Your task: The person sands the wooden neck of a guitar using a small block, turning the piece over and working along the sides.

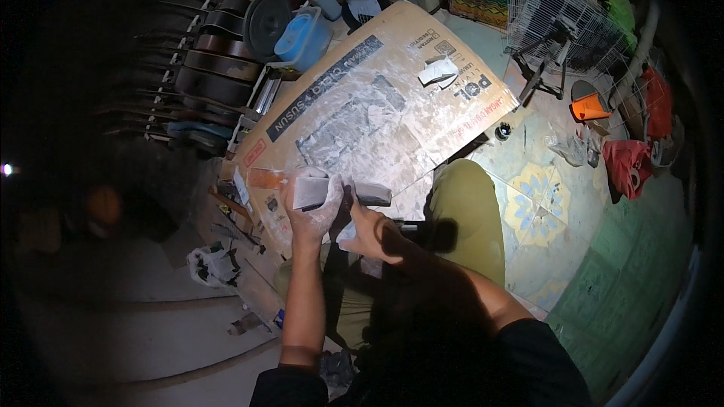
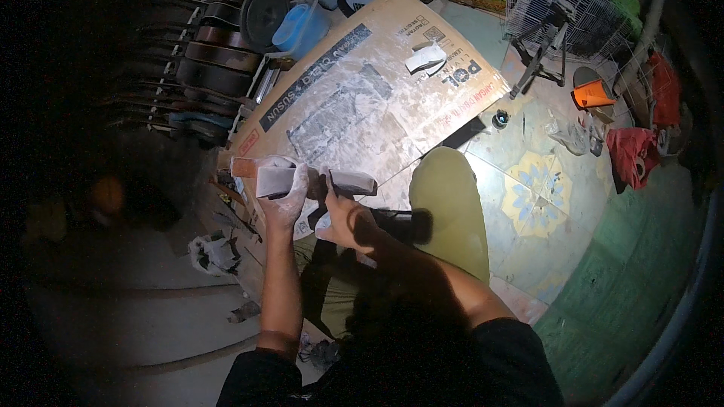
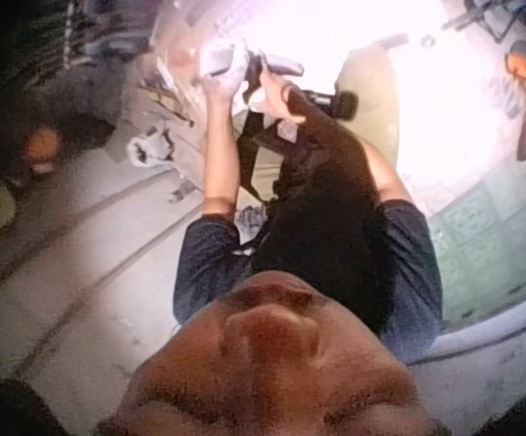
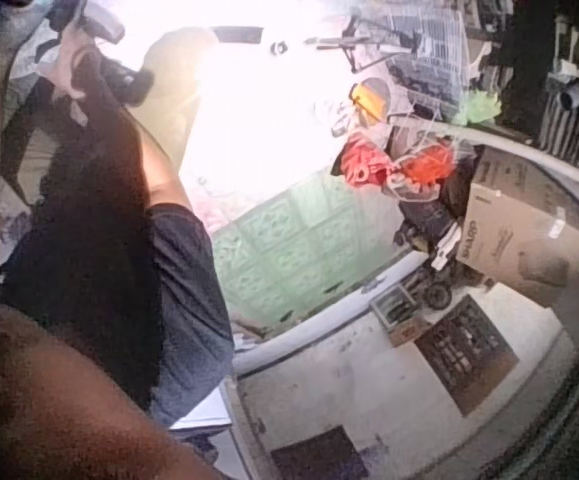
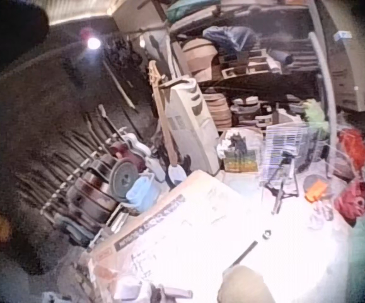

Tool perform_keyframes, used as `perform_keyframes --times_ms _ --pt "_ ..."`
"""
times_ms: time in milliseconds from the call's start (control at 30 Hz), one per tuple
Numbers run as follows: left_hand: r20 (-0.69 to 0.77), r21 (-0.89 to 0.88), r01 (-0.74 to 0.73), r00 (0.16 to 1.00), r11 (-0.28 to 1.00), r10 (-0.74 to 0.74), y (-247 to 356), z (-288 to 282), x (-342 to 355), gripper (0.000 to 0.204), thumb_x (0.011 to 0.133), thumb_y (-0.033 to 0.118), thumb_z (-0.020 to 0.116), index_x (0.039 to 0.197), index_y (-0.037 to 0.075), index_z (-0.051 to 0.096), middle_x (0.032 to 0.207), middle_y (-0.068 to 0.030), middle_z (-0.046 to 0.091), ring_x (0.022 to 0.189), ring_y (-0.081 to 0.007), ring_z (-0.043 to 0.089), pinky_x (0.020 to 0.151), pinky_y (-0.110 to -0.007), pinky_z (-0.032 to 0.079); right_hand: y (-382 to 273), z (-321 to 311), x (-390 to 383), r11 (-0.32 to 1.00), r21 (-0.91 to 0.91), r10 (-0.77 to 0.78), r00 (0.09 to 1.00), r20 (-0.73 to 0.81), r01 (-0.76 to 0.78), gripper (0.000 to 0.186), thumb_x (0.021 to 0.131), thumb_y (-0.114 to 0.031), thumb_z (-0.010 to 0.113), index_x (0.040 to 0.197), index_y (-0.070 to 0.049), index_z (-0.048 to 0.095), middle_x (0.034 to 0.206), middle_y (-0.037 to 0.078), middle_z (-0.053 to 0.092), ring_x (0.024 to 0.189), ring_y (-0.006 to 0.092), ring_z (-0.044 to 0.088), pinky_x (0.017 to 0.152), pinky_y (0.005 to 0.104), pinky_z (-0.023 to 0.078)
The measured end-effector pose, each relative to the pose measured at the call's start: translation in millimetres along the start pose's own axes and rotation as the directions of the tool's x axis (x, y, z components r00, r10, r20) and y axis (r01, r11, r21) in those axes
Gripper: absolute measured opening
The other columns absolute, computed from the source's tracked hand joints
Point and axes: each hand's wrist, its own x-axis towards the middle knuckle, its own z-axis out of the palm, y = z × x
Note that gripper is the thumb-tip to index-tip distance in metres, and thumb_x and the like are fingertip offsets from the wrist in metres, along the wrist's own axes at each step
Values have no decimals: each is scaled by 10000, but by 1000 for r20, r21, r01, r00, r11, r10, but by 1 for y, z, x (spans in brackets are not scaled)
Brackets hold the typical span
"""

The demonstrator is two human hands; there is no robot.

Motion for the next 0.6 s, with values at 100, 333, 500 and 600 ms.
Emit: perform_keyframes --times_ms 100,333,500,600 --pt "-48 230 -140 987 963 155 -1 0 1 341 744 21 834 981 12 588 927 -72 616 823 -165 607 771 -297 516 -3 -12 2 950 -45 311 941 132 -308 1260 805 -346 783 1559 -36 -176 1082 316 669 1007 434 678 880 476 551" --pt "-220 21 195 958 981 -186 8 -15 4 519 681 52 888 1115 6 608 1095 -108 637 1010 -204 621 847 -346 528 24 -6 17 859 -79 512 850 120 -506 1267 793 -390 771 1556 -28 -174 1024 274 710 977 421 696 882 453 547" --pt "-464 112 5 884 994 48 -15 -47 2 605 861 8 732 1346 -32 372 1240 -185 614 1170 -249 585 1012 -385 485 26 -2 24 925 -2 379 918 118 -381 1267 759 -369 796 1568 -15 -113 1006 286 702 971 439 685 869 471 536" --pt "-538 228 12 835 974 115 -39 -82 8 495 975 162 638 1330 -68 379 1187 -225 650 1145 -284 607 986 -393 497 24 4 27 974 38 220 973 63 -222 1210 765 -340 780 1573 -9 -58 1072 311 669 990 459 660 877 487 522"
